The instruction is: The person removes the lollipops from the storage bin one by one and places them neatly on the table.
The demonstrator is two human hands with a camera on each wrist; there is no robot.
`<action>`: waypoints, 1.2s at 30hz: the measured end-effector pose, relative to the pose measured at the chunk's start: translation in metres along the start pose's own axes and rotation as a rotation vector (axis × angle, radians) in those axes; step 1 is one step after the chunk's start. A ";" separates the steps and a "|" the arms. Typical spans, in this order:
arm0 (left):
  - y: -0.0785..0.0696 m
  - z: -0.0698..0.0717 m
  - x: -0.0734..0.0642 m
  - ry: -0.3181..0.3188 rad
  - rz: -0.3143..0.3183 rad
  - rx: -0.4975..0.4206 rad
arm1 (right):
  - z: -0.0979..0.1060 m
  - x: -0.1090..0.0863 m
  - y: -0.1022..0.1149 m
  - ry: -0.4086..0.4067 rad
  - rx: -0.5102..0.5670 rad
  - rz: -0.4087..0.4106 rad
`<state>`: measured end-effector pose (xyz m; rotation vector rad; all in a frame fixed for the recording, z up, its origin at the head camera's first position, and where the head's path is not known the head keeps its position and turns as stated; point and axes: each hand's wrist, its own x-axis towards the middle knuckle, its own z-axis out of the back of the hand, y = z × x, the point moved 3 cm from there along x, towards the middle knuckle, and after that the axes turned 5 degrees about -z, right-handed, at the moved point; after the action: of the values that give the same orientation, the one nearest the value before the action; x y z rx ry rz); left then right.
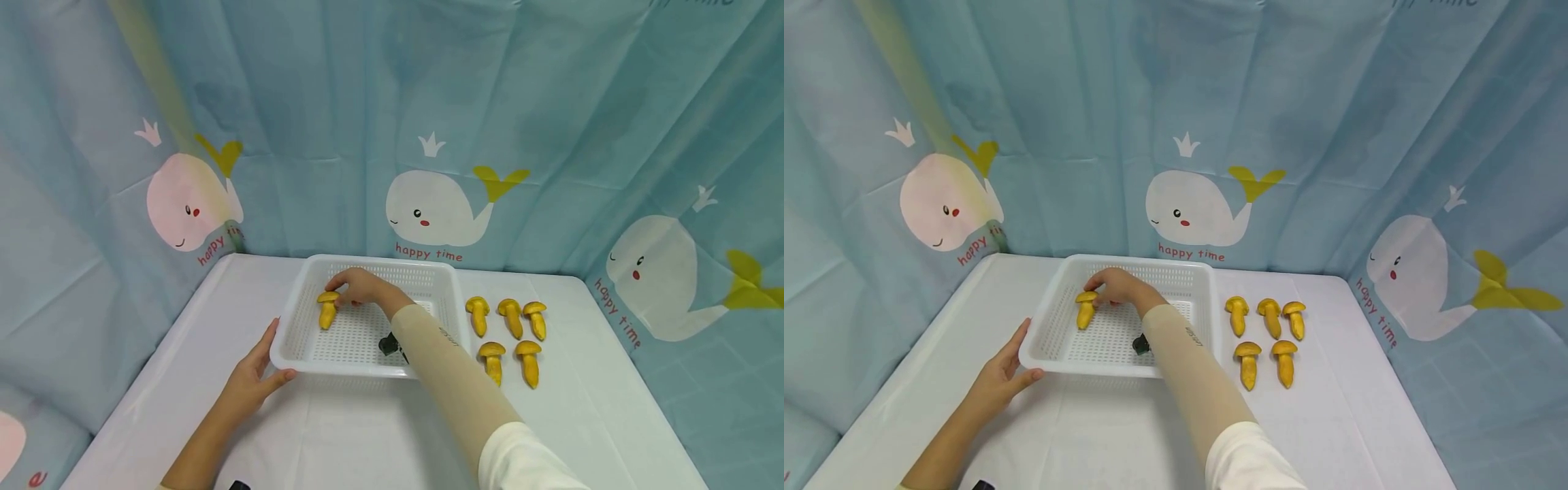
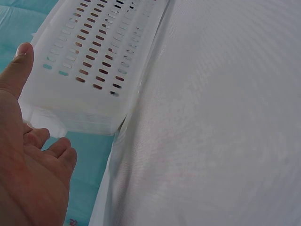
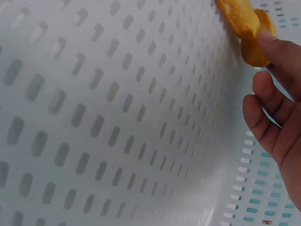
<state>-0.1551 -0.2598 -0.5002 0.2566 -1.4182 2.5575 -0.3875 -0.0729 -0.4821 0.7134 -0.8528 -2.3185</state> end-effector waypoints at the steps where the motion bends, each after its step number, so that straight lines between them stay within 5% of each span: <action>1: 0.000 0.000 0.000 0.001 0.002 -0.001 | 0.000 0.000 0.001 0.001 0.000 0.000; 21: 0.001 0.001 -0.001 -0.002 -0.003 -0.005 | 0.023 -0.013 0.021 -0.016 -0.013 0.102; 36: 0.000 0.002 -0.002 -0.006 -0.017 -0.033 | 0.054 -0.064 0.056 -0.067 -0.012 0.184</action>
<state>-0.1533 -0.2612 -0.4998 0.2701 -1.4524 2.5196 -0.3595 -0.0454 -0.3898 0.5314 -0.8939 -2.1913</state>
